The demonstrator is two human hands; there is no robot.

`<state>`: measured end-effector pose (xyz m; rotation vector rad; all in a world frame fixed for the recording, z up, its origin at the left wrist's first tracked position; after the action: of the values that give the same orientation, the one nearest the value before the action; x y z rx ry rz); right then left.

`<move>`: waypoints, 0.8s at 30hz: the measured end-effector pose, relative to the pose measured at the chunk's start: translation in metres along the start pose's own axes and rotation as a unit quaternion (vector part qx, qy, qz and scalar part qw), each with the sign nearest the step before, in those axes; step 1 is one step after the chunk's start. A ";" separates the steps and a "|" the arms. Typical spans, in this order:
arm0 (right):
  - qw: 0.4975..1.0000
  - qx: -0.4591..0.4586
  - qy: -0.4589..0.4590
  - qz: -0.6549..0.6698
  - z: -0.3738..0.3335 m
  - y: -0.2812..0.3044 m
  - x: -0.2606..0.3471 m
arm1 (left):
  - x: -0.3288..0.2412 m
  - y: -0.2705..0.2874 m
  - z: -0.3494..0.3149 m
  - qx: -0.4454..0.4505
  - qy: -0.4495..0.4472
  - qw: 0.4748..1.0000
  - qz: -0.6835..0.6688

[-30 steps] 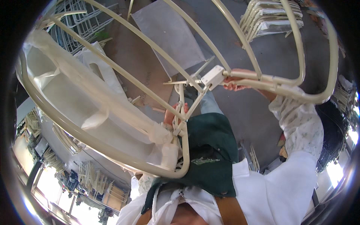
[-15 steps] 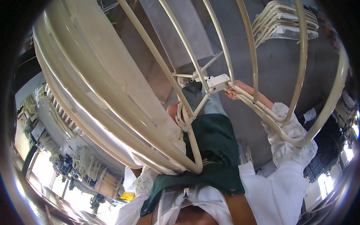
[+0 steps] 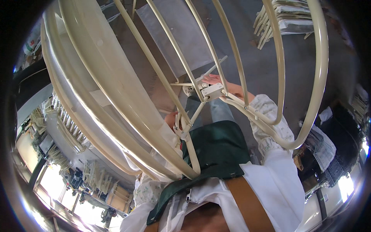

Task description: The person assembles a white metal baby bassinet frame by connecting tubular legs and side rails, then inserts a fabric bassinet insert into the frame. They repeat the process with a second unit, handling the frame and insert by hand.

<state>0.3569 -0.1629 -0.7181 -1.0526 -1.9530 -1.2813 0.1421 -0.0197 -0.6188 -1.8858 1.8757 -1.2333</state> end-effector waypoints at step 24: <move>0.579 0.135 0.184 0.783 0.009 0.006 0.144 | -0.002 -0.037 -0.036 -0.045 -0.275 0.831 0.482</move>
<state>0.2863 -0.1102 -0.6042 -1.4828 -0.2789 -0.0612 0.1452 0.0023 -0.5729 -0.8565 2.0601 -0.2300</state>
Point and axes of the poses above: each hand's wrist, its own z-axis towards the middle knuckle, its own y-axis out of the back of the hand, x = y × z, the point moved 5 cm from there along z, towards the middle knuckle, and after that the axes turned 3 degrees about -y, right-handed, at the moved point
